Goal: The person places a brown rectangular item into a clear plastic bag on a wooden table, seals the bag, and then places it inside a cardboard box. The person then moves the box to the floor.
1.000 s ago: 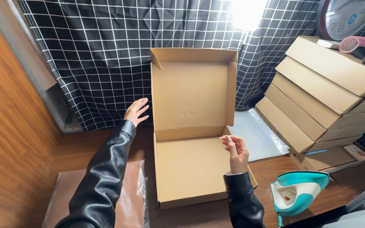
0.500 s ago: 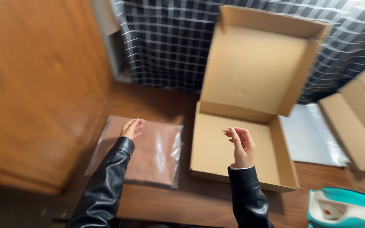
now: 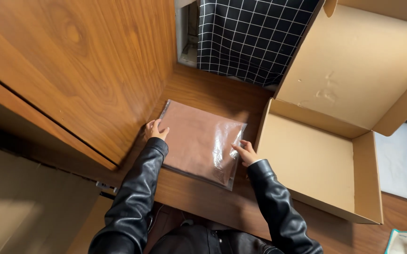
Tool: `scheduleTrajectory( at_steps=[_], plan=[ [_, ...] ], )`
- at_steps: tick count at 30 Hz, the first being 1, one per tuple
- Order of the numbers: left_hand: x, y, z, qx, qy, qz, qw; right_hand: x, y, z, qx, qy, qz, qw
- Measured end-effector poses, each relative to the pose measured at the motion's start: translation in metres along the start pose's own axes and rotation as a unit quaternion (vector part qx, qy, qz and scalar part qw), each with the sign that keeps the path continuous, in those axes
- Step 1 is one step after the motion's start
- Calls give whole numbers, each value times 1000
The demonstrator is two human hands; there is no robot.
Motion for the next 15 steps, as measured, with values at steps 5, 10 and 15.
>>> scheduleTrajectory(
  at_steps=[5, 10, 15],
  plan=[
    [-4, -4, 19, 39, -1, -19, 999, 9, 24, 25, -79, 55, -37, 995],
    [-35, -16, 59, 54, -48, -6, 997, 13, 36, 42, -96, 89, -26, 991],
    [-88, -32, 102, 20, -105, -17, 994, 14, 62, 64, -111, 92, -11, 989]
  ],
)
Point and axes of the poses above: each hand's wrist, its own z-axis towards the middle knuckle, its own x-axis out of the back of the hand, y = z × x, the point moved 7 cm from there along z, towards the middle knuckle, and after that the axes turned 13 degrees about z, right-handed, at the moved point
